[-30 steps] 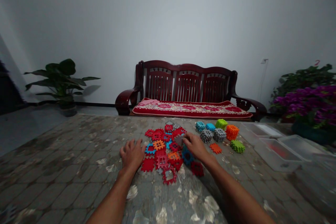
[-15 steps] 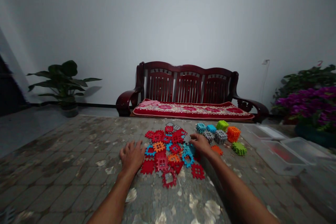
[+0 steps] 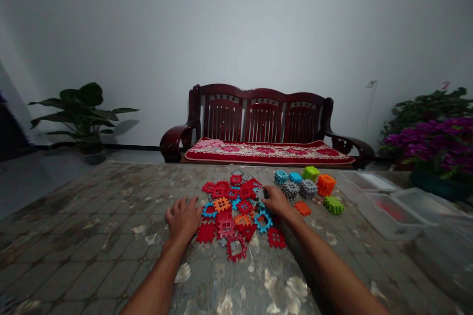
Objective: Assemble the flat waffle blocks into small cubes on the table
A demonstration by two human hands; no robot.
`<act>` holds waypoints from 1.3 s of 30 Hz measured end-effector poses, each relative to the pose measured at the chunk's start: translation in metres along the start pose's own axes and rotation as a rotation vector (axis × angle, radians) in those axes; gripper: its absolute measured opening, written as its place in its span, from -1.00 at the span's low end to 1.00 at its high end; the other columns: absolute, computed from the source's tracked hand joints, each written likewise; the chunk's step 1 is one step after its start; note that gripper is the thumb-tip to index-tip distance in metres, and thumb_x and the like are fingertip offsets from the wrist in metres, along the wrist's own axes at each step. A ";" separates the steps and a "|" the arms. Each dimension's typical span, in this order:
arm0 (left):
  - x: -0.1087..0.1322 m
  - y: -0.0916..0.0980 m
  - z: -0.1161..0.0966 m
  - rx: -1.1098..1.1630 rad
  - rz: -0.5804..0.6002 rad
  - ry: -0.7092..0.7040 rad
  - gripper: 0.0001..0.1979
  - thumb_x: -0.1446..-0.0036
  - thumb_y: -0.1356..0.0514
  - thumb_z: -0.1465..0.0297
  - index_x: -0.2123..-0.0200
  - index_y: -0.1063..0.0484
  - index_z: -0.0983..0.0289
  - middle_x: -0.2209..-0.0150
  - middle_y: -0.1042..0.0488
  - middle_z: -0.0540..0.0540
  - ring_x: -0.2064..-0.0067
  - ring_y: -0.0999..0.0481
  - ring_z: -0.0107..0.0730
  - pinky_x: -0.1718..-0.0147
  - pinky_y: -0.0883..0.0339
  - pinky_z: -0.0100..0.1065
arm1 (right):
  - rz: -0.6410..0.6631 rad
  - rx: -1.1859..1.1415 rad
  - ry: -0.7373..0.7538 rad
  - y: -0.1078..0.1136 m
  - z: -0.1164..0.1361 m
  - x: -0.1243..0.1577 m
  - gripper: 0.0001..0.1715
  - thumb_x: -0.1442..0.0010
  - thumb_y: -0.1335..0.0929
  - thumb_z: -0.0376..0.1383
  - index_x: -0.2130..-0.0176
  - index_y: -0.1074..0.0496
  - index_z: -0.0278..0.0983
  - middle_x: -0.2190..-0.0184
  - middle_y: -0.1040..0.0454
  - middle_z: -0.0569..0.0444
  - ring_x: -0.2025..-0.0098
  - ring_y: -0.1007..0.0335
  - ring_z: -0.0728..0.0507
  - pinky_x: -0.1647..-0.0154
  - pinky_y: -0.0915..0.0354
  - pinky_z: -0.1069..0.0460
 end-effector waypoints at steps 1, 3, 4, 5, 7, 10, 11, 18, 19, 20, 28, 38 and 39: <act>0.000 -0.001 0.000 0.000 -0.003 0.000 -0.47 -0.42 0.04 0.18 -0.32 -0.46 0.12 -0.39 -0.38 0.27 -0.40 -0.28 0.02 -0.33 -0.08 0.05 | 0.020 0.023 0.000 0.001 0.001 0.001 -0.56 -0.08 -0.48 -0.34 0.01 -0.63 -0.29 0.15 -0.68 -0.07 0.09 -0.60 -0.25 0.04 -0.41 -0.03; -0.001 -0.002 0.000 -0.004 -0.006 0.005 -0.47 -0.43 0.05 0.19 -0.32 -0.46 0.11 -0.39 -0.39 0.26 -0.40 -0.28 0.01 -0.34 -0.07 0.05 | 0.074 0.074 0.001 0.004 0.003 0.004 -0.48 -0.14 -0.44 -0.34 -0.11 -0.58 -0.29 0.00 -0.66 -0.11 -0.05 -0.57 -0.28 -0.10 -0.39 -0.05; -0.001 -0.002 0.000 -0.007 -0.008 0.007 -0.48 -0.43 0.05 0.19 -0.32 -0.46 0.10 -0.38 -0.39 0.25 -0.40 -0.28 0.00 -0.34 -0.07 0.05 | 0.079 0.088 0.011 0.007 0.004 0.005 -0.45 -0.16 -0.43 -0.35 -0.15 -0.56 -0.29 -0.06 -0.64 -0.13 -0.12 -0.54 -0.29 -0.17 -0.36 -0.06; -0.001 -0.002 0.000 -0.010 -0.010 0.007 -0.48 -0.43 0.05 0.19 -0.31 -0.46 0.10 -0.38 -0.39 0.25 -0.40 -0.28 -0.01 -0.34 -0.07 0.04 | 0.084 0.105 0.020 0.011 0.005 0.006 -0.41 -0.18 -0.42 -0.35 -0.20 -0.53 -0.29 -0.12 -0.61 -0.15 -0.19 -0.50 -0.30 -0.24 -0.33 -0.07; -0.001 -0.002 0.000 -0.011 -0.011 0.006 -0.48 -0.43 0.04 0.19 -0.31 -0.47 0.10 -0.37 -0.40 0.25 -0.40 -0.29 -0.02 -0.33 -0.08 0.03 | 0.088 0.136 0.020 0.017 0.005 0.009 -0.37 -0.21 -0.39 -0.37 -0.27 -0.47 -0.31 -0.21 -0.55 -0.20 -0.27 -0.44 -0.30 -0.32 -0.27 -0.08; -0.001 -0.001 -0.001 -0.012 -0.004 0.005 -0.48 -0.43 0.04 0.18 -0.31 -0.47 0.11 -0.38 -0.39 0.26 -0.40 -0.29 0.00 -0.34 -0.08 0.04 | 0.110 0.160 -0.019 0.021 0.002 0.011 -0.35 -0.25 -0.38 -0.36 -0.31 -0.43 -0.35 -0.25 -0.51 -0.23 -0.30 -0.42 -0.30 -0.35 -0.25 -0.08; -0.001 -0.001 -0.001 -0.014 -0.002 0.005 -0.48 -0.43 0.04 0.18 -0.32 -0.46 0.11 -0.39 -0.38 0.26 -0.41 -0.28 0.01 -0.34 -0.07 0.04 | 0.123 0.156 -0.033 0.021 0.002 0.012 -0.36 -0.27 -0.38 -0.33 -0.31 -0.43 -0.35 -0.25 -0.51 -0.23 -0.30 -0.43 -0.30 -0.34 -0.26 -0.08; 0.001 0.003 -0.002 -0.031 0.010 0.006 -0.48 -0.43 0.04 0.19 -0.32 -0.46 0.09 -0.39 -0.38 0.25 -0.41 -0.29 -0.01 -0.33 -0.09 0.01 | 0.190 0.160 -0.101 0.022 0.018 0.010 -0.35 -0.31 -0.40 -0.02 -0.25 -0.50 -0.29 -0.22 -0.54 -0.20 -0.28 -0.44 -0.37 -0.27 -0.32 -0.12; 0.001 0.004 -0.002 -0.036 0.012 0.009 -0.48 -0.43 0.05 0.19 -0.32 -0.45 0.09 -0.39 -0.38 0.24 -0.41 -0.29 -0.02 -0.33 -0.10 0.01 | 0.195 0.180 -0.117 0.023 0.022 0.010 -0.34 -0.33 -0.38 0.02 -0.25 -0.50 -0.28 -0.22 -0.54 -0.21 -0.27 -0.45 -0.38 -0.26 -0.33 -0.13; 0.001 0.004 -0.002 -0.041 0.014 0.011 -0.48 -0.43 0.05 0.20 -0.33 -0.45 0.08 -0.39 -0.38 0.24 -0.41 -0.29 -0.02 -0.33 -0.10 0.01 | 0.205 0.202 -0.137 0.023 0.026 0.009 -0.34 -0.34 -0.35 0.05 -0.25 -0.50 -0.27 -0.21 -0.54 -0.21 -0.26 -0.46 -0.38 -0.24 -0.34 -0.14; 0.000 0.003 -0.001 -0.019 0.029 0.016 -0.47 -0.43 0.05 0.18 -0.33 -0.44 0.09 -0.40 -0.36 0.24 -0.41 -0.29 -0.01 -0.35 -0.08 0.03 | 0.276 0.174 -0.211 0.020 0.029 0.008 -0.40 -0.44 -0.20 0.05 -0.18 -0.56 -0.19 -0.15 -0.60 -0.12 -0.19 -0.52 -0.31 -0.15 -0.37 -0.10; 0.000 0.003 -0.002 -0.007 0.027 0.025 -0.47 -0.43 0.05 0.21 -0.33 -0.44 0.10 -0.41 -0.36 0.25 -0.42 -0.27 0.00 -0.36 -0.07 0.05 | 0.237 0.171 -0.270 0.012 0.015 0.008 -0.42 -0.33 -0.33 0.04 -0.12 -0.59 -0.25 -0.15 -0.57 -0.22 -0.20 -0.49 -0.40 -0.10 -0.38 -0.13; 0.000 0.003 -0.002 -0.008 0.031 0.027 -0.47 -0.43 0.06 0.20 -0.34 -0.44 0.10 -0.41 -0.35 0.25 -0.43 -0.27 0.00 -0.36 -0.05 0.06 | 0.233 0.165 -0.266 0.012 0.016 0.007 -0.42 -0.30 -0.35 0.03 -0.13 -0.58 -0.26 -0.15 -0.57 -0.22 -0.19 -0.49 -0.41 -0.10 -0.39 -0.13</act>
Point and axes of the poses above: each hand's wrist, its own x-axis away from the middle knuckle, its own y-axis out of the back of the hand, z = x × y, the point moved 5 cm from there along -x, towards the middle knuckle
